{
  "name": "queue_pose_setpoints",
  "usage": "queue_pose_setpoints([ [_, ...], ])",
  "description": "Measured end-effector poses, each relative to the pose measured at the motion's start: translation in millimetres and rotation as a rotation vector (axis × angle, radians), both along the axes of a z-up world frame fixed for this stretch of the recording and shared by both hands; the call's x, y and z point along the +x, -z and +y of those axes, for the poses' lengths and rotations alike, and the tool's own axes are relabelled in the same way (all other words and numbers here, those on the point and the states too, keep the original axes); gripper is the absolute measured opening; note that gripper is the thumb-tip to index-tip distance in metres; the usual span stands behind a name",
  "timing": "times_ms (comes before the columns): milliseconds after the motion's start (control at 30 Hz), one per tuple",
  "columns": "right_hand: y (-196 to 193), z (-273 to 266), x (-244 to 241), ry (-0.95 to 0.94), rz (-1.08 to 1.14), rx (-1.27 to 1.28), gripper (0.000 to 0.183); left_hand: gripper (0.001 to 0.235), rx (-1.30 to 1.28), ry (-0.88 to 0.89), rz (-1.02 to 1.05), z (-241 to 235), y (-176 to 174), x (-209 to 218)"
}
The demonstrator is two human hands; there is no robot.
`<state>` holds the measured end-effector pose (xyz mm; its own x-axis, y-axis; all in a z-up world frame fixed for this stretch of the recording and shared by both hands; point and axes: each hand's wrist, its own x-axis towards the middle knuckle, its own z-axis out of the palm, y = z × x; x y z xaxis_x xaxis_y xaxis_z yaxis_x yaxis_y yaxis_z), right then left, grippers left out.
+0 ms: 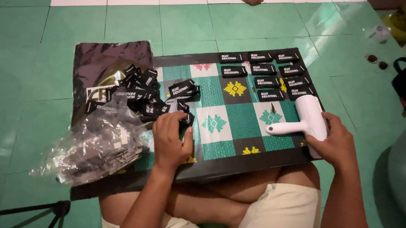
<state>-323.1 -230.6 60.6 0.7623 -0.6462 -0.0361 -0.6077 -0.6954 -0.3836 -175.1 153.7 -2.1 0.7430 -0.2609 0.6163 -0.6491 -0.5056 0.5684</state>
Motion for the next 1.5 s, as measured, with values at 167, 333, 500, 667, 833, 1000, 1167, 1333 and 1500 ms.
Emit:
queue_pose_setpoints([
  [167,12.2,-12.3,-4.3,-0.134,-0.005,-0.080,0.086,0.031,0.034,-0.020,0.003,-2.7,4.1,0.8],
  [333,30.9,-7.8,-3.5,-0.184,0.061,-0.381,0.094,0.032,0.050,-0.026,0.012,-4.3,2.5,1.0],
  [500,25.7,71.0,48.2,-0.733,-0.580,-0.319,0.052,0.039,-0.064,-0.104,-0.142,-3.6,35.1,15.7],
  [667,32.3,149.0,146.0,-1.184,-0.629,-0.044,0.033,0.038,-0.171,-0.127,-0.112,-2.2,21.7,11.0],
  [833,62.5,183.4,228.4,-1.379,-0.744,-0.067,0.032,0.036,-0.263,-0.136,-0.104,3.5,18.3,15.8],
  [1000,66.1,193.6,242.0,-1.311,-0.806,-0.254,0.026,0.037,-0.268,-0.192,-0.101,-0.6,20.5,21.4],
  [1167,67.5,193.2,246.8,-1.277,-0.871,-0.361,0.026,0.043,-0.261,-0.189,-0.038,-6.4,-6.6,20.8],
  [1333,70.2,198.1,247.8,-1.260,-0.854,-0.385,0.016,0.045,-0.128,-0.136,-0.063,-16.6,-48.4,42.6],
  [1500,82.1,197.4,253.8,-1.276,-0.895,-0.335,0.013,0.038,-0.242,-0.108,-0.111,-19.4,-38.4,73.3],
])
